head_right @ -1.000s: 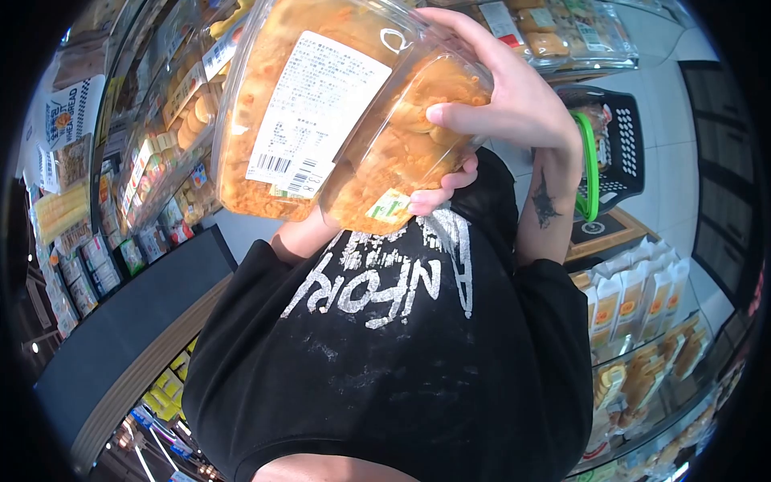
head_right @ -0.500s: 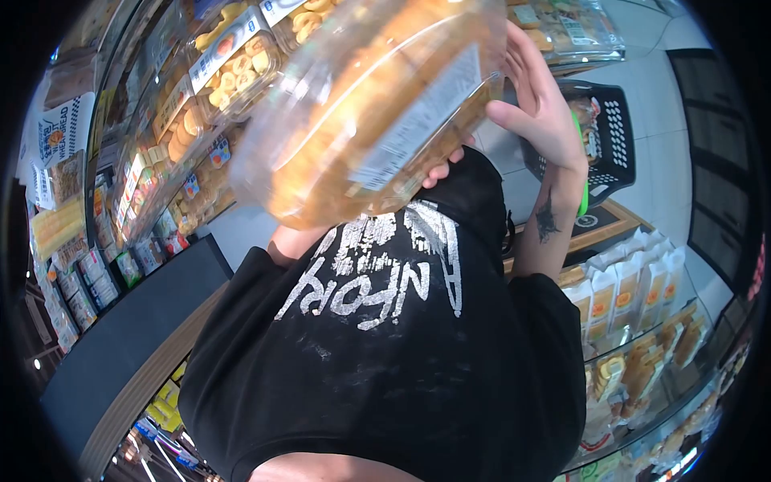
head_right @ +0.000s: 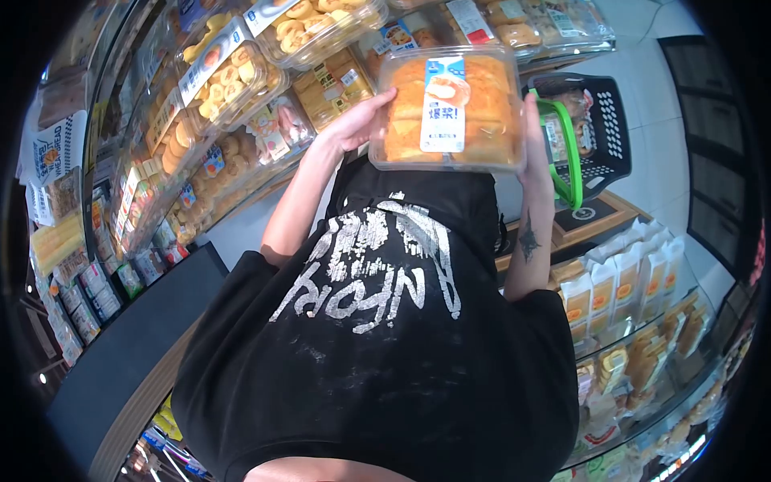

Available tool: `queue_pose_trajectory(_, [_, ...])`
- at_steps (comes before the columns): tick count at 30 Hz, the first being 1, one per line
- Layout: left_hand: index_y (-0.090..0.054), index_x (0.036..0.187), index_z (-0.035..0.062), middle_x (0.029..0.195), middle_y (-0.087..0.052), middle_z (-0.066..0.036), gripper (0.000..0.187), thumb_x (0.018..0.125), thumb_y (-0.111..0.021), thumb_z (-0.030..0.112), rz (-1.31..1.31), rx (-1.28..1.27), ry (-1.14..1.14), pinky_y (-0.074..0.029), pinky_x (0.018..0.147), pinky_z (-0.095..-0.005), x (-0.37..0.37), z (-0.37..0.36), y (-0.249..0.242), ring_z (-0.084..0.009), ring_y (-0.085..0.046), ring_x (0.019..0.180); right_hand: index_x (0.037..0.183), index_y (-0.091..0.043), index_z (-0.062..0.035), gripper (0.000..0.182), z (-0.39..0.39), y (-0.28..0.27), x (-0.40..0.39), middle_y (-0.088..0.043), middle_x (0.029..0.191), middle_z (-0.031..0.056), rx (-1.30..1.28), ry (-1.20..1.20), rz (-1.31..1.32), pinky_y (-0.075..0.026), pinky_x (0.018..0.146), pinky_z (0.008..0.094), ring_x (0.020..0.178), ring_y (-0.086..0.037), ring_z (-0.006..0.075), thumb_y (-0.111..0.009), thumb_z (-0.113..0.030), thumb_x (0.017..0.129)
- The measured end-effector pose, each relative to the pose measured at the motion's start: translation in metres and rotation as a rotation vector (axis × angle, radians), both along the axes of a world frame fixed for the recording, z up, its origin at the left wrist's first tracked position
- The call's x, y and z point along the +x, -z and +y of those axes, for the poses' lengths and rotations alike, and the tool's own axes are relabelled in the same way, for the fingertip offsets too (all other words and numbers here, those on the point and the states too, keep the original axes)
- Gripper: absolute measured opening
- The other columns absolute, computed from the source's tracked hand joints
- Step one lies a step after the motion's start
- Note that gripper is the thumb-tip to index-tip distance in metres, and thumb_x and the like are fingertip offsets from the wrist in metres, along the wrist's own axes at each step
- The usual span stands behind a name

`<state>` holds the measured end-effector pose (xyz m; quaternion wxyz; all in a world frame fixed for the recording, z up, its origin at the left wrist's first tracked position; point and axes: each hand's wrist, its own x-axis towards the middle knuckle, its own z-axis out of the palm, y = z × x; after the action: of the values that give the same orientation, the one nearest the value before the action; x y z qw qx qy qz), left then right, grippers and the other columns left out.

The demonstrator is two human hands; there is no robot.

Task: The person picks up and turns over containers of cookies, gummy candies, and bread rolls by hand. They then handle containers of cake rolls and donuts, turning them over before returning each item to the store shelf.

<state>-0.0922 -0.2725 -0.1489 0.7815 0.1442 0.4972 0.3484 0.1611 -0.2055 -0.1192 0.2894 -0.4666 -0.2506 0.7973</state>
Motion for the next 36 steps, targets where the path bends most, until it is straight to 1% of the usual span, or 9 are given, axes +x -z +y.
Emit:
queue_pose_trajectory(5, [-0.034,0.126,0.0018,0.124,-0.044,-0.012,0.046,0.092,-0.033,0.034,0.012,-0.058,-0.165,-0.045,0.087,-0.0382,-0.04,-0.016,0.039,-0.022,-0.046,0.112,0.129,-0.03,-0.0034,0.06,0.006,0.044,-0.025,-0.046,0.12,0.0155,-0.026,-0.241,0.152,-0.046,0.083,0.0376,0.107,-0.05,0.022,-0.034,-0.049,0.089])
queue_pose_trajectory(8, [-0.035,0.124,0.0013,0.123,-0.043,-0.013,0.043,0.092,-0.036,0.031,0.028,-0.102,-0.241,-0.044,0.088,-0.0389,-0.062,-0.033,0.069,-0.0231,-0.046,0.112,0.126,-0.031,-0.0038,0.055,0.014,0.072,-0.047,-0.046,0.116,0.0152,-0.034,-0.318,0.046,-0.048,0.082,0.0371,0.102,-0.052,0.0225,-0.042,-0.042,0.088])
queue_pose_trajectory(14, [-0.032,0.123,-0.0003,0.12,-0.043,-0.016,0.046,0.087,-0.048,0.023,-0.005,-0.068,-0.495,-0.041,0.089,-0.0387,-0.068,-0.042,0.082,-0.025,-0.046,0.11,0.115,-0.034,-0.0006,0.046,0.028,0.123,-0.082,-0.044,0.107,0.0185,-0.031,-0.222,0.066,-0.048,0.082,0.0356,0.103,-0.048,0.0288,-0.054,-0.027,0.084])
queue_pose_trajectory(17, [-0.041,0.116,0.0007,0.116,-0.047,-0.012,0.04,0.081,-0.057,0.014,0.081,0.006,-0.664,-0.041,0.089,-0.0365,-0.066,-0.037,0.104,-0.0218,-0.05,0.103,0.106,-0.037,0.002,0.032,0.038,0.151,-0.09,-0.046,0.102,0.0176,-0.049,-0.125,0.086,-0.05,0.079,0.0348,0.093,-0.053,0.0266,-0.052,-0.016,0.084])
queue_pose_trajectory(21, [-0.037,0.12,0.0023,0.105,-0.055,-0.009,0.048,0.077,-0.058,0.009,0.351,0.119,-0.525,-0.04,0.087,-0.0344,-0.065,-0.02,0.12,-0.019,-0.05,0.1,0.101,-0.04,0.0036,0.022,0.046,0.157,-0.092,-0.049,0.094,0.0151,-0.139,-0.099,0.113,-0.052,0.077,0.035,0.087,-0.056,0.0236,-0.048,-0.008,0.084])
queue_pose_trajectory(24, [-0.024,0.125,-0.0024,0.111,-0.048,-0.014,0.06,0.075,-0.057,0.006,0.314,-0.043,-0.48,-0.04,0.089,-0.0369,-0.063,-0.008,0.111,-0.0218,-0.05,0.101,0.099,-0.041,0.0033,0.02,0.044,0.164,-0.089,-0.052,0.091,0.0127,-0.055,-0.047,0.058,-0.052,0.078,0.0345,0.089,-0.055,0.022,-0.049,-0.007,0.083])
queue_pose_trajectory(25, [-0.022,0.129,0.0026,0.109,-0.048,-0.015,0.063,0.075,-0.055,0.004,0.266,-0.047,-0.487,-0.043,0.085,-0.0368,-0.066,-0.008,0.121,-0.0206,-0.051,0.096,0.099,-0.041,0.0031,0.02,0.043,0.168,-0.087,-0.052,0.091,0.0126,-0.062,-0.028,0.036,-0.051,0.078,0.0343,0.09,-0.055,0.0217,-0.049,-0.007,0.083])
queue_pose_trajectory(31, [-0.02,0.134,0.0078,0.106,-0.049,-0.013,0.068,0.075,-0.053,0.0,0.14,0.005,-0.621,-0.045,0.076,-0.0309,-0.059,0.012,0.135,-0.0163,-0.051,0.086,0.101,-0.042,0.0014,0.023,0.051,0.172,-0.08,-0.053,0.096,0.0124,-0.077,0.067,-0.02,-0.05,0.08,0.0335,0.096,-0.053,0.0209,-0.051,-0.01,0.084])
queue_pose_trajectory(36, [-0.027,0.13,0.0062,0.102,-0.052,-0.008,0.063,0.074,-0.055,0.001,0.364,0.091,-0.546,-0.043,0.071,-0.0262,-0.052,0.014,0.142,-0.0138,-0.051,0.082,0.104,-0.044,-0.0005,0.026,0.049,0.173,-0.075,-0.054,0.101,0.0119,-0.058,0.027,-0.01,-0.047,0.082,0.0314,0.1,-0.054,0.02,-0.052,-0.018,0.086])
